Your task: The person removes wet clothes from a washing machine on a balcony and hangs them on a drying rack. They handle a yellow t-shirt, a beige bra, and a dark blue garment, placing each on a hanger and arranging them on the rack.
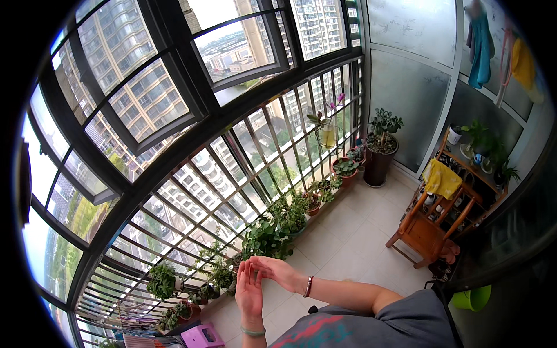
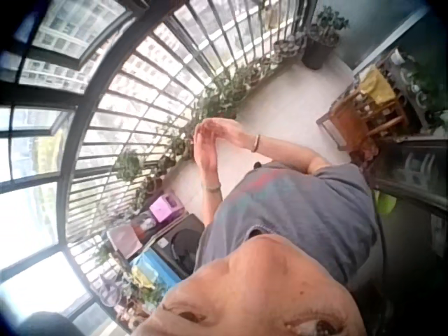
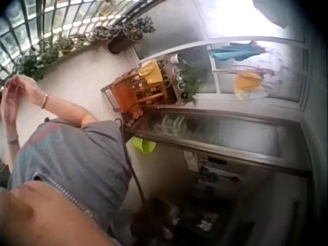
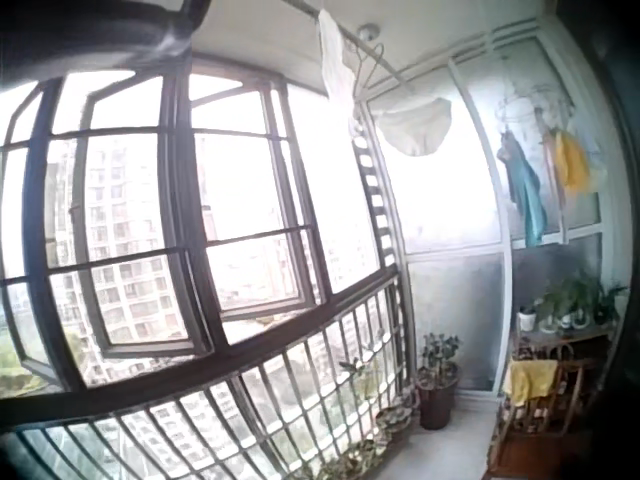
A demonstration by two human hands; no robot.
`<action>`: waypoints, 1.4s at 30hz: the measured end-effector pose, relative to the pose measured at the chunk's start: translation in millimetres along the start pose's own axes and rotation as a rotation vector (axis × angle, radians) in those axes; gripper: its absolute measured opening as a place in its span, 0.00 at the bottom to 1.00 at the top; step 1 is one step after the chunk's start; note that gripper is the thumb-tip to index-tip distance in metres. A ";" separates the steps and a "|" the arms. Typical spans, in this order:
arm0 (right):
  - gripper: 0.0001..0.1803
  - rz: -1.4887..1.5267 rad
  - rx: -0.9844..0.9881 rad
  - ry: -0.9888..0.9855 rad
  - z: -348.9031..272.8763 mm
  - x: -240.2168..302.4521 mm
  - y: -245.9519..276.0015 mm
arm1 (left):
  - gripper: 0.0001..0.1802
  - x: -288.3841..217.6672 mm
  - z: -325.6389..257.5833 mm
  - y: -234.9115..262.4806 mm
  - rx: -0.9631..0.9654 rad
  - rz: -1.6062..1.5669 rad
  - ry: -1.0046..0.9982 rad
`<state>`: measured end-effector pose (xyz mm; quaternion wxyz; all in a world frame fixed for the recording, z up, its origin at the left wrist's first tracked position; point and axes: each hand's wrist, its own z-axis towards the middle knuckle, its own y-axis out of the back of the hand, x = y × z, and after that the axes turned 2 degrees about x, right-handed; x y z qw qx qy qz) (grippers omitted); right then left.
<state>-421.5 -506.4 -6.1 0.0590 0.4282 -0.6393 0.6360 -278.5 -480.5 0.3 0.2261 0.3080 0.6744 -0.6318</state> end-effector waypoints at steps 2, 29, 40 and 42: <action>0.24 -0.030 -0.006 -0.034 -5.3 30.9 9.5 | 0.20 16.3 9.6 -19.0 -0.037 -0.019 -0.027; 0.32 -0.193 -0.447 0.900 -106.2 479.7 246.4 | 0.28 267.7 313.2 -449.1 0.713 -0.130 0.356; 0.37 -0.286 -0.849 1.211 -138.9 606.0 335.3 | 0.29 348.1 412.2 -569.0 0.903 -0.045 0.559; 0.38 -0.301 -0.962 1.285 -156.8 630.8 360.5 | 0.30 370.7 419.2 -590.9 0.918 -0.014 0.623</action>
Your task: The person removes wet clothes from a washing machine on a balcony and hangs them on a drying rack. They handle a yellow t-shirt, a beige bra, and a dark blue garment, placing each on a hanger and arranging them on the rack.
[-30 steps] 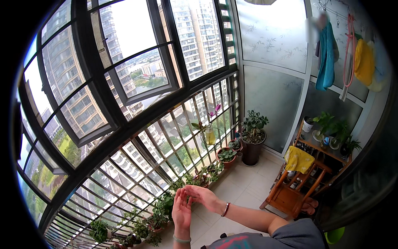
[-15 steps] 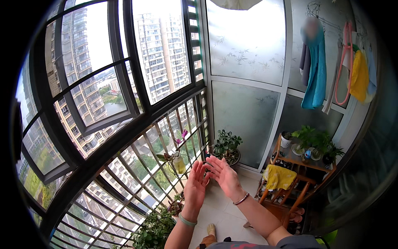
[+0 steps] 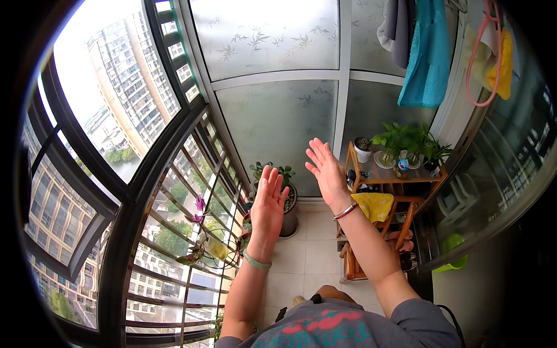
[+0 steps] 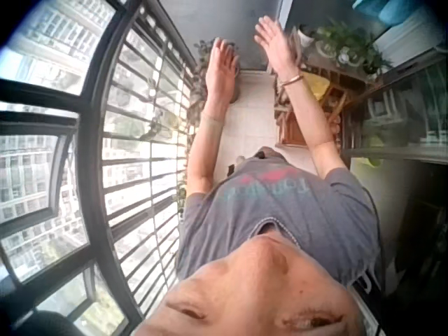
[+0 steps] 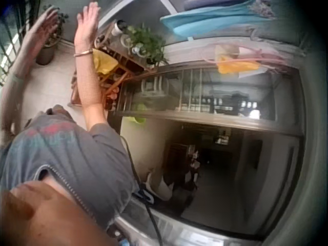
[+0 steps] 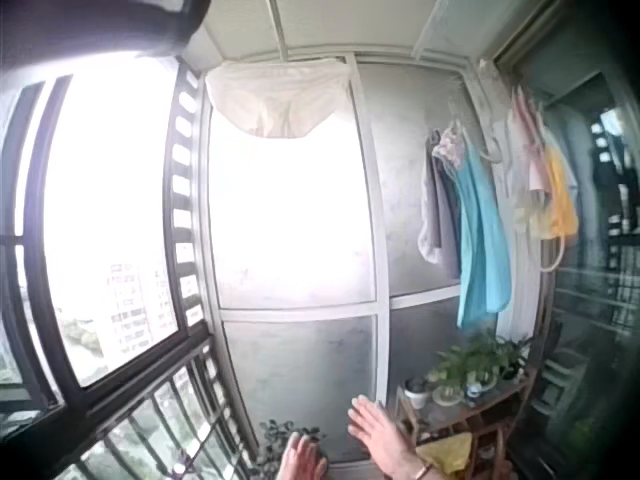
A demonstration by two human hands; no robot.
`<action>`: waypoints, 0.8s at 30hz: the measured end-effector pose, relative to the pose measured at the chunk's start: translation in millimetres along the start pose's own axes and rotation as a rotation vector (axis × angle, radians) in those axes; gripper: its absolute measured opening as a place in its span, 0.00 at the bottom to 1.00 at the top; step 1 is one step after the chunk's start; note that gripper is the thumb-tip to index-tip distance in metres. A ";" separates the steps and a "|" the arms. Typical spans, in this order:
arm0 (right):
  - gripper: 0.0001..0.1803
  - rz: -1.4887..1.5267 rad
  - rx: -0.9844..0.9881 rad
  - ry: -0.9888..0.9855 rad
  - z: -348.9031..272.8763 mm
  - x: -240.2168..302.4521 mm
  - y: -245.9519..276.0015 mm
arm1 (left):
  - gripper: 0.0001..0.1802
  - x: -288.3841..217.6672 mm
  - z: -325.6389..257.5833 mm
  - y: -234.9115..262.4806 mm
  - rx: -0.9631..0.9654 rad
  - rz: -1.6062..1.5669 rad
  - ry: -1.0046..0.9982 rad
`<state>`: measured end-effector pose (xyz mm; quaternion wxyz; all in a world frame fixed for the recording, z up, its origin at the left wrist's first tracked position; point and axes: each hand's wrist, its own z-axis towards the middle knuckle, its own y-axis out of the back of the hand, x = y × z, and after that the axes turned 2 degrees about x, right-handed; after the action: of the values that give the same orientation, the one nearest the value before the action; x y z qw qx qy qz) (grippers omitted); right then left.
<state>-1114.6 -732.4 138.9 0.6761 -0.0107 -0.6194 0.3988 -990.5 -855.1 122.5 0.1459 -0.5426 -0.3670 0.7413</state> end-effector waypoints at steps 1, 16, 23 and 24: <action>0.39 -0.013 -0.040 0.029 16.1 0.4 6.3 | 0.31 2.9 12.7 1.5 0.033 -0.020 0.019; 0.46 -0.171 -0.184 0.295 257.7 69.9 124.1 | 0.34 58.3 231.9 -29.6 0.165 0.129 0.075; 0.47 -0.421 -0.260 0.353 370.1 105.1 171.3 | 0.35 121.2 328.3 -58.9 0.153 0.103 0.188; 0.48 -0.473 -0.279 0.349 384.0 107.0 180.1 | 0.35 131.1 338.6 -60.8 0.157 0.088 0.198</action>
<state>-1543.5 -734.7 225.2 0.8381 -0.0274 -0.5281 0.1341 -1358.6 -863.4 121.8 0.1906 -0.6159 -0.2675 0.7161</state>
